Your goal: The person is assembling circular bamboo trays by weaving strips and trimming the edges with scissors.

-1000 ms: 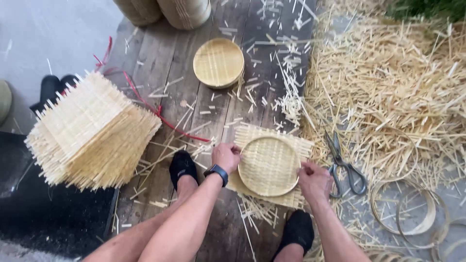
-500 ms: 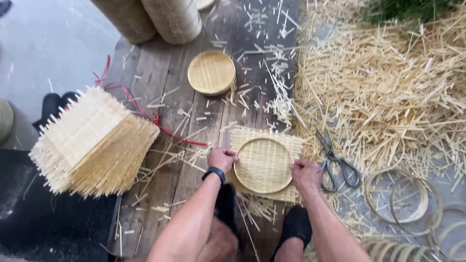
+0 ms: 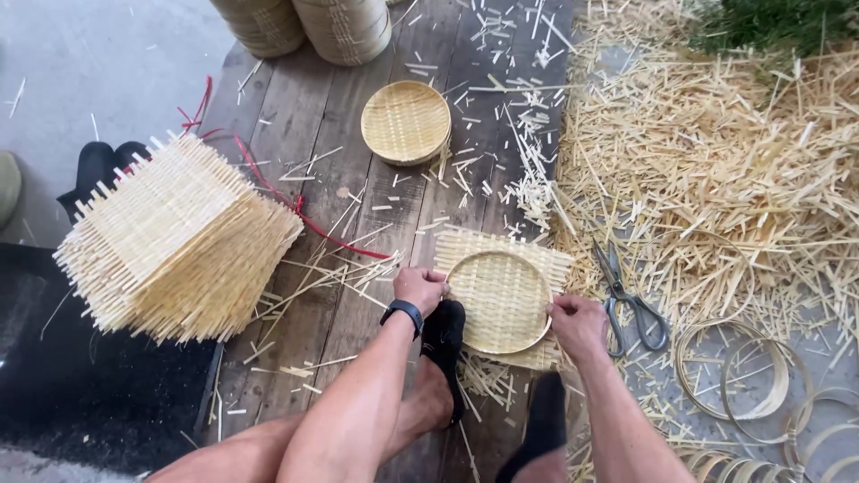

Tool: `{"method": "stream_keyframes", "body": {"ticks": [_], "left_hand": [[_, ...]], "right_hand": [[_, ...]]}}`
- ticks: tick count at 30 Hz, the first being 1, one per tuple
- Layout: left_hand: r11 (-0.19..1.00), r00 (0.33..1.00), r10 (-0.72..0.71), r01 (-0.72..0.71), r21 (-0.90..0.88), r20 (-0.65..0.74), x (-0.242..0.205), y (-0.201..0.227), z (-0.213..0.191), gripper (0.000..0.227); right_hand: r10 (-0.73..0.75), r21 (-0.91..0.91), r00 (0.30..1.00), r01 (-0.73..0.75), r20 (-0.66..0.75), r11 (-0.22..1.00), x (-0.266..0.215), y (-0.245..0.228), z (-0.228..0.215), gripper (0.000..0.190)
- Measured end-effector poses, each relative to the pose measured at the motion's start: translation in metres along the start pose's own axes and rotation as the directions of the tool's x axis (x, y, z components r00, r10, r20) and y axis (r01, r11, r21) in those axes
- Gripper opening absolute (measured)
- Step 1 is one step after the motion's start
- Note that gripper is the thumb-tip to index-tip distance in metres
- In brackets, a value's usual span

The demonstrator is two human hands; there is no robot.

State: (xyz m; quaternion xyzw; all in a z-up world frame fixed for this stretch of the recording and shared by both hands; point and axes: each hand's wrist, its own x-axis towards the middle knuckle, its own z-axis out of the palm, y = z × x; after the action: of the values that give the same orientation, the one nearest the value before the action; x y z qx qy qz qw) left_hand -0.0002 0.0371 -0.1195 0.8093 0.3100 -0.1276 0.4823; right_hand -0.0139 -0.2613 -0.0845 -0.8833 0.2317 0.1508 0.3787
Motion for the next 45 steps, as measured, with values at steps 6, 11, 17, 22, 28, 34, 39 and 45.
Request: {"method": "stream_keyframes", "body": {"ticks": [6, 11, 17, 22, 28, 34, 39, 45], "left_hand": [[0.997, 0.998, -0.040, 0.044, -0.069, 0.052, 0.011, -0.013, 0.001, 0.020], [1.000, 0.992, 0.022, -0.021, -0.006, 0.126, 0.015, 0.009, -0.006, 0.021], [0.509, 0.615, 0.719, -0.784, 0.356, 0.325, 0.010, 0.085, 0.014, 0.027], [0.644, 0.661, 0.696, -0.748, 0.163, 0.280, 0.013, 0.072, 0.050, 0.024], [0.777, 0.795, 0.551, -0.600, 0.191, 0.255, 0.018, 0.081, 0.049, 0.025], [0.846, 0.825, 0.454, -0.518, 0.128, 0.336, 0.035, 0.063, 0.067, 0.027], [0.856, 0.837, 0.401, -0.487, 0.174, 0.371, 0.024, 0.065, 0.055, 0.029], [0.784, 0.801, 0.460, -0.569, 0.248, 0.384, 0.035, 0.088, 0.046, 0.028]], "right_hand": [[-0.039, 0.056, 0.998, 0.037, 0.045, 0.998, 0.014, 0.013, -0.002, 0.028], [0.005, 0.017, 0.995, -0.007, 0.097, 1.000, 0.008, 0.008, -0.002, 0.031], [0.428, 0.284, 0.885, -0.465, 0.183, 0.839, -0.109, -0.049, 0.040, 0.044], [0.478, 0.591, 0.769, -0.635, 0.424, 0.498, -0.108, -0.005, 0.113, 0.030], [0.402, 0.606, 0.855, -0.516, 0.326, 0.606, -0.115, 0.009, 0.119, 0.034], [0.366, 0.496, 0.906, -0.424, 0.215, 0.758, -0.099, 0.033, 0.120, 0.036], [0.221, 0.341, 0.967, -0.253, 0.130, 0.905, -0.125, 0.019, 0.097, 0.034], [0.289, 0.226, 0.915, -0.356, 0.281, 0.907, -0.097, -0.024, 0.057, 0.036]]}}
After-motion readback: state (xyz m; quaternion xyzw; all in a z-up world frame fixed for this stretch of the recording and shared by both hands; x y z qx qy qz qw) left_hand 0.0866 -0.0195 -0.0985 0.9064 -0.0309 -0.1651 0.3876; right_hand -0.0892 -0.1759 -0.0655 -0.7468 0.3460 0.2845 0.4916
